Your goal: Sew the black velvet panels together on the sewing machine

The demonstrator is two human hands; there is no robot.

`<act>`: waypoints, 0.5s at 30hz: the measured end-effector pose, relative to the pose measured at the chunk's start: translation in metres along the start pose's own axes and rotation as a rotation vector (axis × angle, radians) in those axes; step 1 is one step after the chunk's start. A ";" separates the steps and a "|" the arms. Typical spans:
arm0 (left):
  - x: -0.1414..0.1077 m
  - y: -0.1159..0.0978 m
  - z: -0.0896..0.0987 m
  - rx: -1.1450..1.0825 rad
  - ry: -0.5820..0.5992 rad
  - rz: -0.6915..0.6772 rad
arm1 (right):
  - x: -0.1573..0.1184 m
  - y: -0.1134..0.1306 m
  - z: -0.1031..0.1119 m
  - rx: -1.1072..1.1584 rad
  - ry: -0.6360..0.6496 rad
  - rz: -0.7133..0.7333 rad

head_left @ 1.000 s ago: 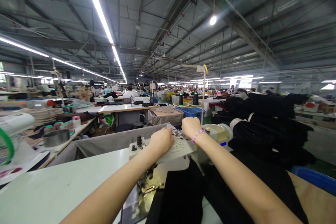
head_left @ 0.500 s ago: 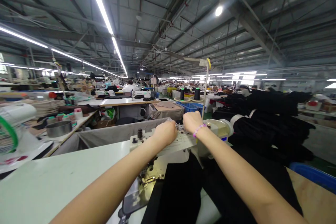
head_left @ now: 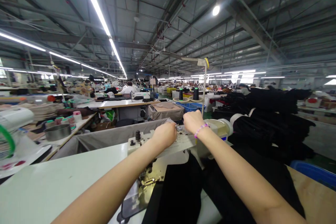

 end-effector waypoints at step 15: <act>0.004 -0.003 0.002 -0.010 -0.022 -0.036 | 0.003 -0.007 -0.015 0.203 0.056 0.027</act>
Point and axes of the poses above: each hand's wrist, its own x-axis towards the middle knuckle, its own z-axis out of the back of the hand, y = z × x, the point moved 10 cm from there along x, towards the middle knuckle, and after that the axes turned 2 degrees about -z, right-handed, at the moved point
